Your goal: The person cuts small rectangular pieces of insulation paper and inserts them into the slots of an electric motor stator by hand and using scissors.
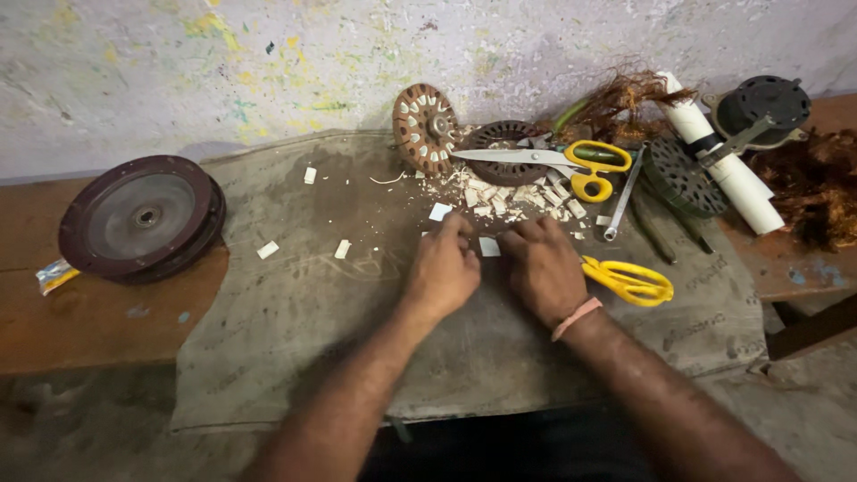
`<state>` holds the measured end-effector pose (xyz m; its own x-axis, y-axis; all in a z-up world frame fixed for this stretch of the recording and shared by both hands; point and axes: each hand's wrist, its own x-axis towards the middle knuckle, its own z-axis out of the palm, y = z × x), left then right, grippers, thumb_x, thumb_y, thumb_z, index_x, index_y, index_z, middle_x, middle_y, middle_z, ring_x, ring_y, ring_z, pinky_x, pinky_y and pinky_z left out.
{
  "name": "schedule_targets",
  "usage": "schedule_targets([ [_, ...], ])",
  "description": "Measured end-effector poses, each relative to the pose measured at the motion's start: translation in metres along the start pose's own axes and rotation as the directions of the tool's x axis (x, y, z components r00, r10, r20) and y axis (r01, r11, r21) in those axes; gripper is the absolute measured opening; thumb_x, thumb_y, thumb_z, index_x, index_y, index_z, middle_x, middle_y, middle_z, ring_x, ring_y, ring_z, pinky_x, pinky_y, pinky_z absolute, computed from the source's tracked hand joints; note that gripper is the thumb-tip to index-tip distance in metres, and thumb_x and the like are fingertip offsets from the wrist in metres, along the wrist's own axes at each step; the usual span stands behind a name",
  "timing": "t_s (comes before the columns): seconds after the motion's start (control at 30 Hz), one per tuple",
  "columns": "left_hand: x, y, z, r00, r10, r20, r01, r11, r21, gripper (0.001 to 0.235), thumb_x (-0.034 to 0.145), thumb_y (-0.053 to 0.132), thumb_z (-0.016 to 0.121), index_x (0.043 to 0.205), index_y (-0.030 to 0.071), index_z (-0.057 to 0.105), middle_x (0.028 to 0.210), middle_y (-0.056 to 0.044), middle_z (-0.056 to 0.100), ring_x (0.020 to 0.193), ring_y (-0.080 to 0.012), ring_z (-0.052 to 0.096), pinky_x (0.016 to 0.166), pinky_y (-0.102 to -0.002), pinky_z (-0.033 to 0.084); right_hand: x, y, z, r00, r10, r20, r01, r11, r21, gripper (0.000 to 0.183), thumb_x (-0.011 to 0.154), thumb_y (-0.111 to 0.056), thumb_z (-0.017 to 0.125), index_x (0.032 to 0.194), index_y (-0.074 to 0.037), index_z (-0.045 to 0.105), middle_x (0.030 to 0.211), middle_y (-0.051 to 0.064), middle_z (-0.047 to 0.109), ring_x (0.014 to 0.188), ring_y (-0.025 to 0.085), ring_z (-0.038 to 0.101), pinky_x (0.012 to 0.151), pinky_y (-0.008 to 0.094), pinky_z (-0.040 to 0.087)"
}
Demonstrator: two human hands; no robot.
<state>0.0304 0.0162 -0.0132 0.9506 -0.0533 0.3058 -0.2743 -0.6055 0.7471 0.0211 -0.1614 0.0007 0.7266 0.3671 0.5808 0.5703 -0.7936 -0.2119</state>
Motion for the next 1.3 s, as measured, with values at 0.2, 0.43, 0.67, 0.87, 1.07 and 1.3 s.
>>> schedule_targets([
  [0.2,0.01,-0.003,-0.037,0.939,0.176,0.296,-0.184,0.983,0.0,0.054,0.082,0.003,0.065,0.133,0.017,0.056,0.088,-0.016,0.07,0.083,-0.0321,0.071,0.076,-0.048,0.058,0.001,0.003,0.003,0.998,-0.056,0.026,0.054,0.997,0.058,0.044,0.067,0.004,0.061,0.107,-0.008,0.075,0.106,0.01,0.07,0.101,0.034,0.059,0.09,0.043,0.051],
  [0.43,0.014,-0.004,-0.032,0.886,0.381,0.263,-0.41,0.91,0.062,0.065,0.077,0.001,0.065,0.139,0.016,0.05,0.101,-0.016,0.072,0.092,-0.0383,0.068,0.082,-0.052,0.055,0.004,0.005,0.003,0.993,-0.032,0.113,0.031,0.999,0.014,0.042,0.068,0.003,0.062,0.107,-0.007,0.075,0.105,0.011,0.07,0.099,0.035,0.059,0.088,0.044,0.051],
  [0.67,0.016,-0.01,-0.025,0.897,0.349,0.27,-0.387,0.916,0.101,0.057,0.078,0.004,0.064,0.134,0.009,0.051,0.108,-0.016,0.074,0.102,-0.0389,0.067,0.093,-0.051,0.053,0.013,0.011,-0.003,0.974,-0.115,0.194,0.109,0.993,0.043,0.038,0.071,0.003,0.062,0.105,-0.007,0.074,0.106,0.01,0.07,0.103,0.035,0.06,0.092,0.044,0.051],
  [0.87,0.016,-0.007,-0.023,0.9,0.298,0.318,-0.361,0.918,0.162,0.053,0.077,0.005,0.066,0.129,0.01,0.053,0.096,-0.016,0.073,0.1,-0.0399,0.064,0.086,-0.052,0.053,0.015,0.014,-0.013,0.957,-0.14,0.252,0.108,0.985,0.137,0.04,0.069,0.002,0.064,0.107,-0.005,0.074,0.11,0.011,0.068,0.096,0.035,0.06,0.08,0.045,0.054],
  [1.07,0.017,-0.007,-0.025,0.901,0.272,0.338,-0.342,0.924,0.169,0.053,0.077,0.005,0.065,0.128,0.01,0.053,0.091,-0.013,0.073,0.097,-0.0372,0.065,0.085,-0.051,0.053,0.013,0.017,-0.014,0.945,-0.189,0.268,0.16,0.979,0.126,0.025,0.071,0.0,0.065,0.094,-0.006,0.072,0.105,0.01,0.066,0.093,0.032,0.06,0.079,0.044,0.054],
  [1.3,0.015,-0.009,-0.024,0.901,0.295,0.32,-0.353,0.925,0.143,0.051,0.079,0.007,0.066,0.128,0.01,0.053,0.088,-0.014,0.073,0.094,-0.0381,0.066,0.087,-0.052,0.053,0.013,0.016,-0.021,0.92,-0.253,0.299,0.224,0.966,0.126,0.036,0.065,-0.001,0.067,0.1,-0.005,0.072,0.102,0.01,0.065,0.095,0.031,0.058,0.08,0.043,0.053],
])
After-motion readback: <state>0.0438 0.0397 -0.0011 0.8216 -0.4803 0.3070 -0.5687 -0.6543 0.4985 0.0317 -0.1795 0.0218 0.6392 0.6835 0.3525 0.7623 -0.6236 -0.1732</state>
